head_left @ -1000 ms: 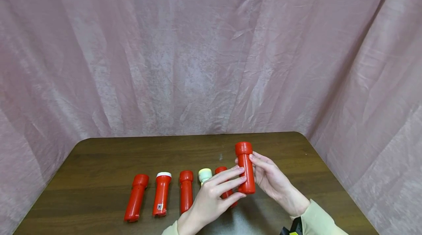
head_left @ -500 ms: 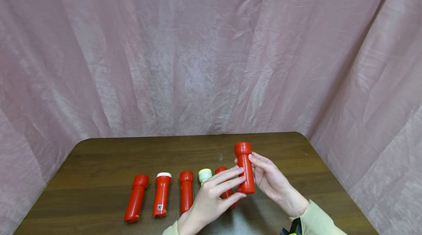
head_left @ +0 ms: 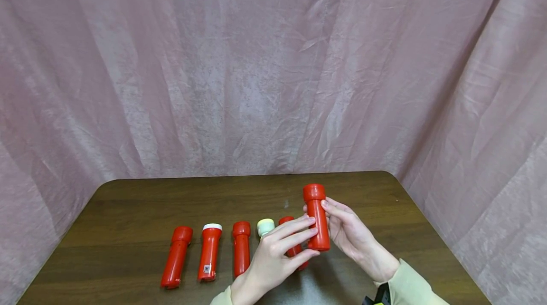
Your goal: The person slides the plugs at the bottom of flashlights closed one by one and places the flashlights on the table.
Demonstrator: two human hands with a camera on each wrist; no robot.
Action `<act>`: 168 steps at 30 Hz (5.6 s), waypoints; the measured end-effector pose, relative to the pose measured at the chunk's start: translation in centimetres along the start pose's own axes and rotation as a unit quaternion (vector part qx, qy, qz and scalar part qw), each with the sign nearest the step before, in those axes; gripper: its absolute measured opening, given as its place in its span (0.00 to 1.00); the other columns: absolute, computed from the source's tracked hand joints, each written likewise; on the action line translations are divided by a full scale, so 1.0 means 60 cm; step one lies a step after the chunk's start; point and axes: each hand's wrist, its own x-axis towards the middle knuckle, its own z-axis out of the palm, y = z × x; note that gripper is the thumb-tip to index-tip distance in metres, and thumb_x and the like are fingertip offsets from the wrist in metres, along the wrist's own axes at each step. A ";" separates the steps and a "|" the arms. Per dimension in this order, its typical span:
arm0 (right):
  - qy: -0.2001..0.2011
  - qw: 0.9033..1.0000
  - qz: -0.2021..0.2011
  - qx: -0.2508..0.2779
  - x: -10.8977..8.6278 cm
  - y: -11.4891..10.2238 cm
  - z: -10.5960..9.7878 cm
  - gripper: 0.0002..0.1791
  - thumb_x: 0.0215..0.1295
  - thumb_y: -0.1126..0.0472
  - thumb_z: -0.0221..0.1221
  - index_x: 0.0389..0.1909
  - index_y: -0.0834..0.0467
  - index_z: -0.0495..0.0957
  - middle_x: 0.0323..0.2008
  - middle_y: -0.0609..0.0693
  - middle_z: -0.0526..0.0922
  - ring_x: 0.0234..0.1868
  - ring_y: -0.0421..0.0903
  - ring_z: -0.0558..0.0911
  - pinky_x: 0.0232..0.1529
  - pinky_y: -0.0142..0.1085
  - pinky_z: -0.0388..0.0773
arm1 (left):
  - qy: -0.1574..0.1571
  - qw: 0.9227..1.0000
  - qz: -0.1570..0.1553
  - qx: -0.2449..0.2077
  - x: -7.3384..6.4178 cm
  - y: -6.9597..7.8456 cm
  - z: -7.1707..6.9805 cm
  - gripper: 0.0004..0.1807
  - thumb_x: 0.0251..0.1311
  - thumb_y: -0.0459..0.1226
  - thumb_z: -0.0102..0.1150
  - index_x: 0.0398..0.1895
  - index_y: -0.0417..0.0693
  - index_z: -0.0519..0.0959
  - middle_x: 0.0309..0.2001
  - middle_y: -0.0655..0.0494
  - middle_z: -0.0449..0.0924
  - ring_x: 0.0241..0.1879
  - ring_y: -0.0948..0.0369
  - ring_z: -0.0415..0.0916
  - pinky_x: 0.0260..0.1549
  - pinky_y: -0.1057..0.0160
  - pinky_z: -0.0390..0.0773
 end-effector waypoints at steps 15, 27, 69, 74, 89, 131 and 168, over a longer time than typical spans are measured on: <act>0.015 1.000 -0.013 -0.006 0.001 -0.002 0.009 0.20 0.86 0.64 0.38 0.60 0.54 0.79 0.50 0.45 0.90 0.48 0.39 0.90 0.55 0.32 0.87 | 0.009 1.000 0.002 0.001 0.004 0.001 0.000 0.29 0.44 0.36 0.85 0.54 0.45 0.88 0.55 0.47 0.90 0.55 0.53 0.89 0.63 0.63 0.83; 0.025 1.000 -0.013 -0.002 -0.003 0.002 0.018 0.21 0.86 0.63 0.37 0.60 0.53 0.79 0.50 0.44 0.90 0.47 0.38 0.90 0.54 0.32 0.88 | 0.027 1.000 0.009 -0.004 0.006 0.005 0.001 0.26 0.47 0.37 0.84 0.52 0.44 0.88 0.52 0.45 0.91 0.54 0.51 0.90 0.62 0.65 0.83; -0.031 0.997 -0.070 -0.028 -0.007 0.008 0.020 0.20 0.82 0.72 0.39 0.66 0.58 0.70 0.57 0.48 0.88 0.53 0.40 0.90 0.58 0.32 0.86 | 0.032 0.998 0.033 0.032 0.007 0.002 -0.009 0.26 0.47 0.40 0.85 0.51 0.45 0.89 0.51 0.46 0.91 0.52 0.53 0.91 0.63 0.66 0.82; -0.029 0.996 -0.074 -0.030 -0.007 0.010 0.019 0.20 0.82 0.72 0.39 0.66 0.58 0.70 0.56 0.48 0.89 0.53 0.40 0.90 0.58 0.32 0.86 | 0.029 0.998 0.033 0.035 0.008 0.003 -0.010 0.26 0.46 0.40 0.85 0.51 0.45 0.89 0.50 0.47 0.92 0.52 0.54 0.91 0.61 0.64 0.84; -0.010 0.996 -0.078 -0.040 -0.005 0.013 0.021 0.18 0.82 0.71 0.41 0.64 0.58 0.70 0.54 0.46 0.89 0.52 0.39 0.90 0.57 0.32 0.87 | 0.042 0.999 0.022 0.025 0.009 0.003 -0.006 0.26 0.45 0.40 0.86 0.49 0.45 0.89 0.49 0.46 0.92 0.50 0.54 0.91 0.59 0.63 0.85; 0.094 0.986 -0.050 -0.127 -0.015 0.017 0.028 0.21 0.79 0.68 0.50 0.70 0.58 0.66 0.52 0.41 0.90 0.51 0.36 0.90 0.51 0.32 0.89 | 0.018 1.000 -0.004 0.023 0.003 0.000 -0.020 0.23 0.56 0.46 0.80 0.53 0.47 0.87 0.52 0.50 0.90 0.51 0.57 0.90 0.55 0.65 0.86; 0.188 0.864 -0.099 -0.457 -0.032 0.041 0.026 0.35 0.66 0.68 0.69 0.72 0.70 0.70 0.48 0.67 0.88 0.44 0.33 0.87 0.43 0.30 0.88 | -0.108 0.950 -0.282 -0.076 0.055 -0.042 -0.030 0.20 0.63 0.37 0.74 0.58 0.46 0.86 0.56 0.52 0.89 0.55 0.55 0.88 0.48 0.65 0.89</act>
